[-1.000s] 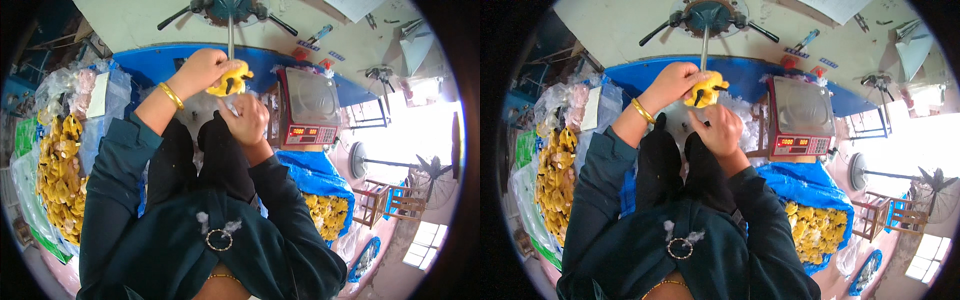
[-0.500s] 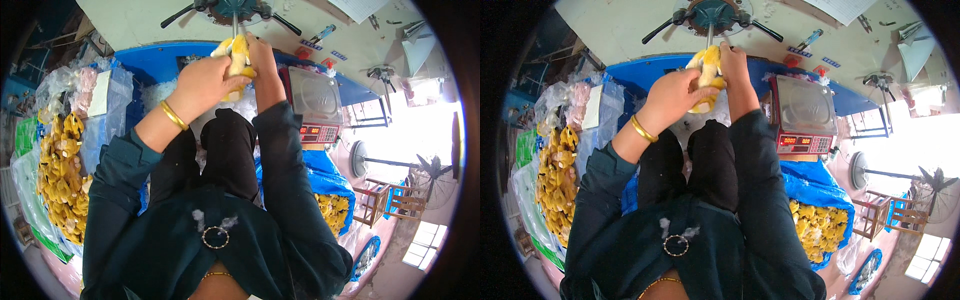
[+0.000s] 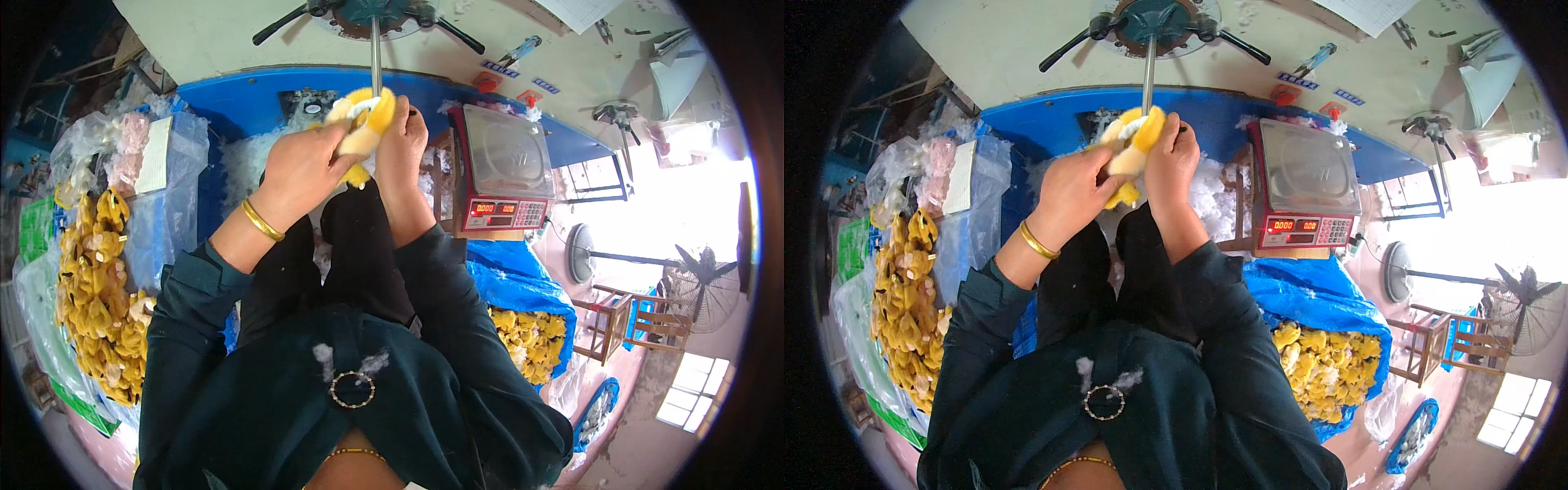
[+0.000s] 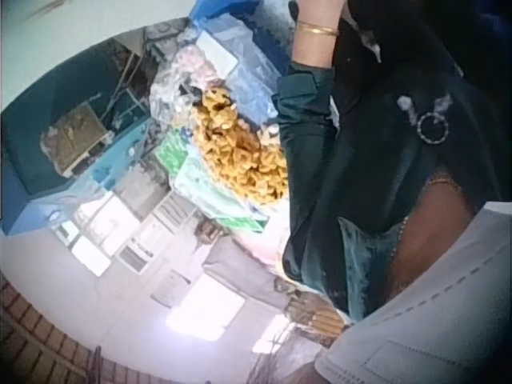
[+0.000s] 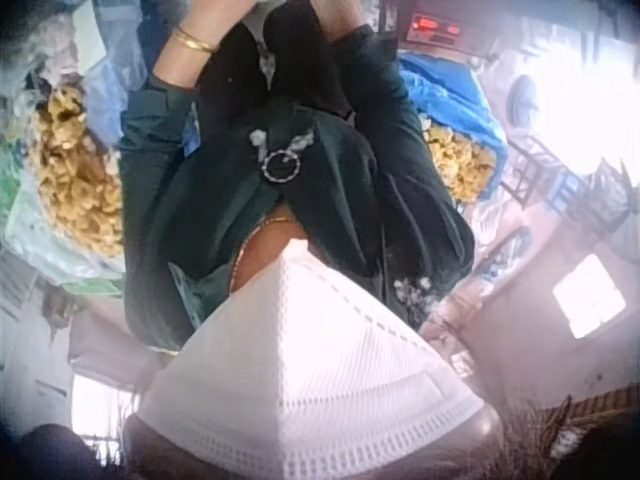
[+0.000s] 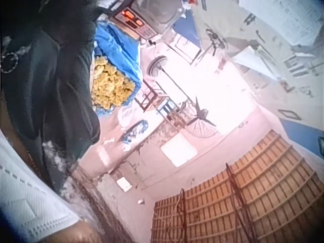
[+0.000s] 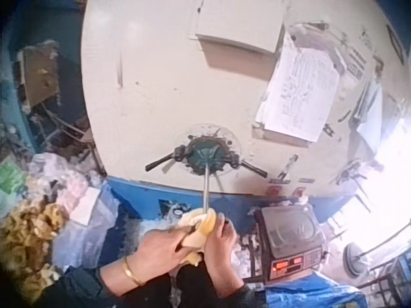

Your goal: The person repeatedly picks up yellow slipper-like objects and stuffs white cotton into them using a metal rod. The person places the stuffed items into a blue bin and continues the process with additional items.

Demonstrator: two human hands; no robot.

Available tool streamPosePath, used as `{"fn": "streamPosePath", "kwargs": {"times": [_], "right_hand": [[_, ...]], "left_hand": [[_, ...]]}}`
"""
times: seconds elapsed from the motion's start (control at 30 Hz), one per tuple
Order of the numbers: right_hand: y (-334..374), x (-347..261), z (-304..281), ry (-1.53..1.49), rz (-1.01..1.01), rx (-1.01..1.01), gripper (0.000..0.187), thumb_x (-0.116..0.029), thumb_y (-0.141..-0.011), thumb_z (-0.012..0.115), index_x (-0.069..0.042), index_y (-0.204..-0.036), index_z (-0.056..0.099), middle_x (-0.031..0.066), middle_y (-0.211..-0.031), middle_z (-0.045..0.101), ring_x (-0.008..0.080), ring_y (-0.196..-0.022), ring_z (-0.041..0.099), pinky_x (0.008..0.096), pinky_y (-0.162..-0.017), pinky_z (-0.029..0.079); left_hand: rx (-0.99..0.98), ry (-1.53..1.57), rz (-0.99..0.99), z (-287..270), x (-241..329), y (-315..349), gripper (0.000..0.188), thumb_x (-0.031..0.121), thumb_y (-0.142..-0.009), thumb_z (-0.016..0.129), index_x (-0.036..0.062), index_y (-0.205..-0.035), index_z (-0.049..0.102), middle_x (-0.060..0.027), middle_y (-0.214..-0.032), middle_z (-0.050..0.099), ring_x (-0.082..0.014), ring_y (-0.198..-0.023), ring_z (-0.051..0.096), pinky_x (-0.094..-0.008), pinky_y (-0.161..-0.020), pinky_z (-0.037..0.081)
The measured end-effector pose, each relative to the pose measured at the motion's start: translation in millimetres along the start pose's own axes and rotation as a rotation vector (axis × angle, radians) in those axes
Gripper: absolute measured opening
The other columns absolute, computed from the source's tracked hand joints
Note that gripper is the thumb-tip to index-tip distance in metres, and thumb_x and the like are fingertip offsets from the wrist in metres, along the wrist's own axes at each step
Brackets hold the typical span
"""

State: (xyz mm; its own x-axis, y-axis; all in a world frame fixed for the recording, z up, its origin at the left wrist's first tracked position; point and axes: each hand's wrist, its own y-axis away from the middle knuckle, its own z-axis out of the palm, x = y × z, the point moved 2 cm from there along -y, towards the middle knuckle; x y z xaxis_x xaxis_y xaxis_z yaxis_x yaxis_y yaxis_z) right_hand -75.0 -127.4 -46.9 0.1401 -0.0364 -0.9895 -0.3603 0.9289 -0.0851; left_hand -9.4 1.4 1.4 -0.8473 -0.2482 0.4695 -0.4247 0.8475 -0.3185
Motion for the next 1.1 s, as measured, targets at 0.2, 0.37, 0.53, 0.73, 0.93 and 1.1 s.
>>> {"fn": "streamPosePath", "kwargs": {"times": [0.2, 0.37, 0.53, 0.73, 0.93, 1.1], "right_hand": [[45.0, -23.2, -13.1, 0.344, -0.169, -0.115, 0.034, -0.030, -0.097, 0.052, 0.004, -0.099, 0.052, 0.0158, -0.094, 0.062, 0.0199, -0.083, 0.061, 0.0312, -0.072, 0.048], [43.2, -26.1, -28.3, -0.364, 0.281, -0.307, 0.037, -0.019, -0.095, 0.049, 0.002, -0.125, 0.051, 0.0109, -0.102, 0.063, 0.0172, -0.088, 0.064, 0.0265, -0.076, 0.052], [-11.8, -22.0, -3.4, -0.277, 0.578, -0.366, 0.037, -0.030, -0.097, 0.044, 0.004, -0.106, 0.058, 0.0124, -0.092, 0.065, 0.0223, -0.079, 0.067, 0.0336, -0.069, 0.054], [-40.1, 18.2, -5.8, -0.381, 0.591, -0.544, 0.038, -0.031, -0.098, 0.044, 0.003, -0.106, 0.058, 0.0125, -0.092, 0.066, 0.0235, -0.076, 0.066, 0.0348, -0.068, 0.054], [-83.6, 22.3, 20.5, -0.229, 0.234, -0.607, 0.027, -0.018, -0.096, 0.051, 0.003, -0.112, 0.058, 0.0077, -0.092, 0.065, 0.0150, -0.075, 0.064, 0.0283, -0.066, 0.052], [-106.4, 17.2, 31.7, -0.251, 0.254, -0.631, 0.023, -0.012, -0.094, 0.052, 0.002, -0.112, 0.058, 0.0085, -0.094, 0.066, 0.0153, -0.077, 0.064, 0.0295, -0.067, 0.054]], "left_hand": [[0.026, 0.003, 0.045, 2.8, 9.5, 18.9, 0.031, 0.028, -0.078, 0.072, 0.0045, -0.095, 0.061, -0.0137, -0.075, 0.063, -0.0327, -0.067, 0.062, -0.0392, -0.057, 0.048], [0.213, 0.256, -0.133, -14.0, 23.7, 31.9, 0.037, 0.030, -0.078, 0.074, 0.0022, -0.098, 0.059, -0.0111, -0.071, 0.059, -0.0257, -0.065, 0.060, -0.0335, -0.061, 0.047], [-0.280, 1.153, -0.619, 6.3, 0.0, 11.8, 0.040, 0.040, -0.091, 0.061, 0.0005, -0.096, 0.060, -0.0087, -0.076, 0.064, -0.0111, -0.061, 0.061, -0.0222, -0.052, 0.047], [-0.296, 1.139, -0.549, 18.2, 14.6, -2.9, 0.038, 0.039, -0.094, 0.057, 0.0008, -0.095, 0.060, -0.0048, -0.071, 0.063, -0.0105, -0.052, 0.060, -0.0177, -0.047, 0.046], [0.097, 0.081, -0.120, 54.5, 0.4, -30.3, 0.017, 0.018, -0.084, 0.057, 0.0021, -0.089, 0.061, -0.0184, -0.082, 0.064, -0.0362, -0.077, 0.063, -0.0443, -0.066, 0.051], [0.058, -0.119, -0.122, 61.7, -8.4, -53.6, 0.016, 0.010, -0.078, 0.058, 0.0024, -0.091, 0.061, -0.0158, -0.084, 0.064, -0.0360, -0.075, 0.063, -0.0440, -0.064, 0.051]]}}
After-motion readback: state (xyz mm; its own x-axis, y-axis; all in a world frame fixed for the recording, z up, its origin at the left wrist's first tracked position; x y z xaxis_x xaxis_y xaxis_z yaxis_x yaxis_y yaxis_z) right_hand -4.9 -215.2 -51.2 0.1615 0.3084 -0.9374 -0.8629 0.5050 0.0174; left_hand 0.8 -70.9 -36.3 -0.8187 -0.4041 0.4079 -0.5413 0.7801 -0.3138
